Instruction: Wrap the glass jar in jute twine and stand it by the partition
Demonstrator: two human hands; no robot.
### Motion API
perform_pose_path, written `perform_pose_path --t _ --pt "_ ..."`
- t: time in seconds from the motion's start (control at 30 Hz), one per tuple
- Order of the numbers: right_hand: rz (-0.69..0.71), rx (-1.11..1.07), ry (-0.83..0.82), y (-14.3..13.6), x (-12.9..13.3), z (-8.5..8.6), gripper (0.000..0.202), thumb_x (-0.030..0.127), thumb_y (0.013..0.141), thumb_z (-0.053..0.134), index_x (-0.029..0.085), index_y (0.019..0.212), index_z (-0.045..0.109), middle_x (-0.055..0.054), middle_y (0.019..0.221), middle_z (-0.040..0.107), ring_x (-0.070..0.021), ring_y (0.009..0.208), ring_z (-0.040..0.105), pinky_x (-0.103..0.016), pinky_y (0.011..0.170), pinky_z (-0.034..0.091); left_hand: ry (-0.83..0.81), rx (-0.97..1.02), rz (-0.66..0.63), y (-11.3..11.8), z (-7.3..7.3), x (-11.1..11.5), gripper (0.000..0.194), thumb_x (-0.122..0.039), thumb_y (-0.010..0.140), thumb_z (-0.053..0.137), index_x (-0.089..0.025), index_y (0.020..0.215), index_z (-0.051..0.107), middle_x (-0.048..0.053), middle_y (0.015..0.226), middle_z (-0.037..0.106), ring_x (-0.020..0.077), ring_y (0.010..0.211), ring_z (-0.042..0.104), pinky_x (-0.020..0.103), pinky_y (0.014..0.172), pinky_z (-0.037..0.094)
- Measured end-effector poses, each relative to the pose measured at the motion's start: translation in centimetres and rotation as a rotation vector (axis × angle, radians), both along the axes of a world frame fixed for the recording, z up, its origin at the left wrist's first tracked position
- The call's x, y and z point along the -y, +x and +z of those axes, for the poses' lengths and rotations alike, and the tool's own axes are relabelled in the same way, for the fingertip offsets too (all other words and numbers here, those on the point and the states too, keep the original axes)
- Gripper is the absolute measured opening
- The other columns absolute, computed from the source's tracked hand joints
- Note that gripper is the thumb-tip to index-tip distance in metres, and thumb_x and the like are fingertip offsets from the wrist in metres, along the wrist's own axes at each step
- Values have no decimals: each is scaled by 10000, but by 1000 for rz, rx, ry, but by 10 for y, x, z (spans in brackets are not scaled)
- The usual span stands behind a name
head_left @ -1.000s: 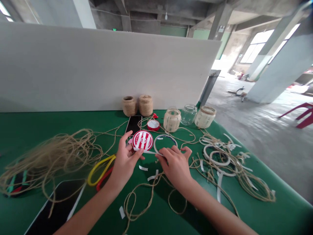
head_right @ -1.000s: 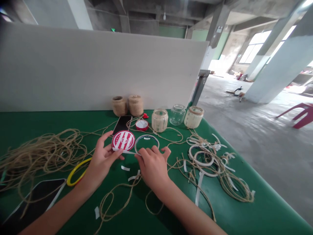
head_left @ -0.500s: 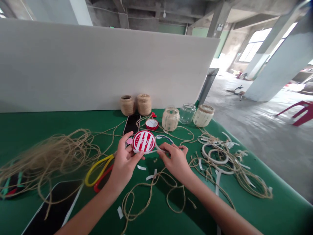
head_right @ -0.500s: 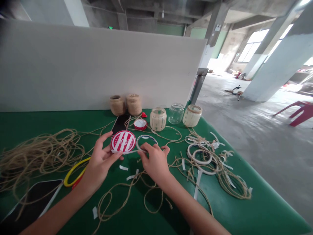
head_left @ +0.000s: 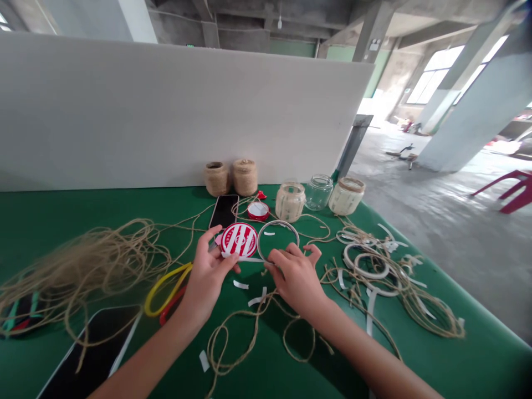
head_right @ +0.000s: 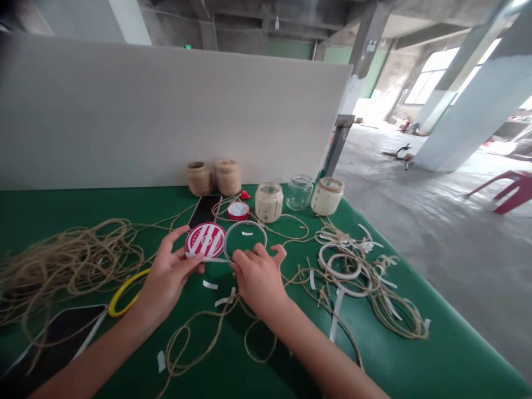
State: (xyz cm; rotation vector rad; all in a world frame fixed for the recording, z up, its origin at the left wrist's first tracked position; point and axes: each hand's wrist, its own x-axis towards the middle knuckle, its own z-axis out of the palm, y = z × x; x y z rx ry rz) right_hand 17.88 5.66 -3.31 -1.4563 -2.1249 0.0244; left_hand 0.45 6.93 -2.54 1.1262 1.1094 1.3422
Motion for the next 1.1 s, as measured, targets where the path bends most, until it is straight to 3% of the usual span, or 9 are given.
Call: perform_pose_path --t 0.23,0.47,0.67,0.9,1.1 --pt "-36 -150 -96 5 -5 0 85 232 840 528 223 761 497 62 687 626 -147 756 499 -351 783 150 31 -22 -26 1 0 3 609 -218 733 632 -299 1262 340 -29 765 613 54 555 499 145 529 420" --pt "-42 -218 -209 8 -12 -1 149 293 820 556 213 705 507 77 662 597 -130 718 504 -321 738 157 42 -73 -34 4 -1 2 576 -227 718 641 -268 1228 374 -20 752 623 83 598 544 161 553 430" --pt "-31 -235 -284 9 -13 0 240 357 849 510 209 663 534 69 626 597 -149 739 513 -305 707 161 50 -78 -79 7 -1 5 581 -249 732 632 -246 1240 351 45 997 644 127 754 603 209 681 475" --pt "-87 -205 -75 3 -6 -2 185 296 838 549 215 672 547 59 650 631 -151 746 494 -354 771 147 77 -205 -60 5 1 5 605 -285 766 592 -227 1307 328 78 1091 620 193 909 611 275 789 478" --pt "-95 -196 -102 1 -6 -4 190 296 838 531 208 669 534 51 636 620 -152 735 496 -356 769 157 84 -266 -32 3 1 5 560 -304 786 564 -210 1297 356 95 1181 574 231 986 589 322 823 482"
